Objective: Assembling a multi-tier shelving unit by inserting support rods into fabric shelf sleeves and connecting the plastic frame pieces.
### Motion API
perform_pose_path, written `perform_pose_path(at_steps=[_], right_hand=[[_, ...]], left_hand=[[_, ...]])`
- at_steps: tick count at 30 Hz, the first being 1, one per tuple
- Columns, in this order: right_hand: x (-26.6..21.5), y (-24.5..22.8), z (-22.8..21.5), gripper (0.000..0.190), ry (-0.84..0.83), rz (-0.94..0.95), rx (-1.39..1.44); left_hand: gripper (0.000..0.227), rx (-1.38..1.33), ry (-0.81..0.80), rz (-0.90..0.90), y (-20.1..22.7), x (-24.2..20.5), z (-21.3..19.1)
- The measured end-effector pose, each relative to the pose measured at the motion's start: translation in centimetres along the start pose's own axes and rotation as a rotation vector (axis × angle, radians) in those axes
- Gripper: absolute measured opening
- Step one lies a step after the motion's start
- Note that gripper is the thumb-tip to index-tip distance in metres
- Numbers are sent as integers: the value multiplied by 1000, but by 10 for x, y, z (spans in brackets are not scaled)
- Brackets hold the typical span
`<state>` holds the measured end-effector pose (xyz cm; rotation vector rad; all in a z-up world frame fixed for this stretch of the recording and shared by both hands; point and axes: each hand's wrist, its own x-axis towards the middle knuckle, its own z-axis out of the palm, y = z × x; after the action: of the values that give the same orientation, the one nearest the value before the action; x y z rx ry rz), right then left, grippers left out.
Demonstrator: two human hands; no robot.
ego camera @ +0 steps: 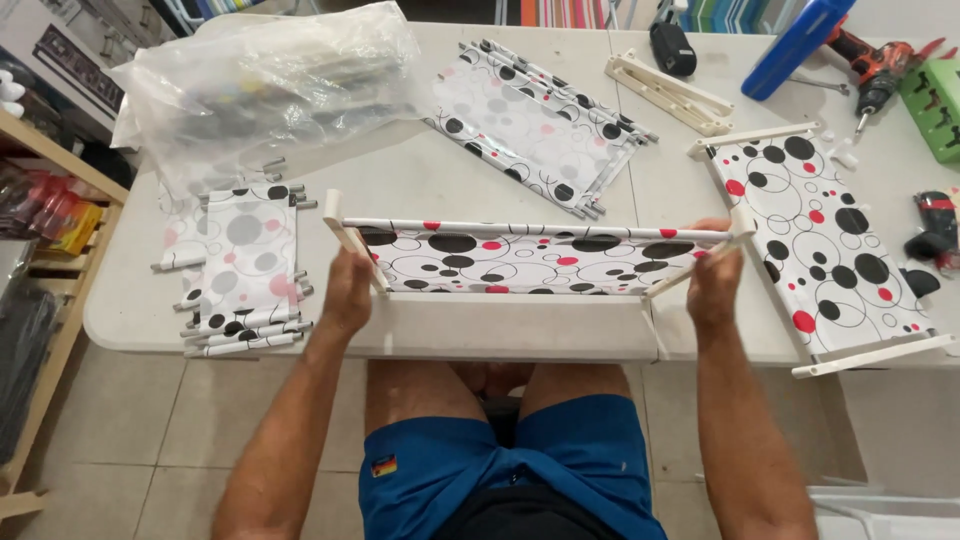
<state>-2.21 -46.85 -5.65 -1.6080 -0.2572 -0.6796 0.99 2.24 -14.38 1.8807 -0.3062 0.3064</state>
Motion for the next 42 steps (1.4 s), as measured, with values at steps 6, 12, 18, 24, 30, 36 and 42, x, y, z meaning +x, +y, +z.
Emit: perform_pose_path(at_steps=[6,12,18,24,30,36,42], right_hand=[[-62,33,-27,55,-92,491,-356],[-37,1,-17,38,152,590,100],[-29,47,-37,47,171,411,-7],[-37,51,-37,43,195,377,-42],[-39,56,-55,27,99,421,-15],[-58,-44,-56,31,153,588,312],[-93,-22,-139,33,696,433,213]], left_hand=[[69,25,73,-71,5,-16,16],[58,-396,57,-34,42,6,22],[54,-395,130,85,37,-1,21],[55,-466,113,-19,32,-6,20],[46,-535,171,-107,17,-37,37],[57,-960,13,-145,-7,-49,52],[41,-596,19,-284,43,-63,70]])
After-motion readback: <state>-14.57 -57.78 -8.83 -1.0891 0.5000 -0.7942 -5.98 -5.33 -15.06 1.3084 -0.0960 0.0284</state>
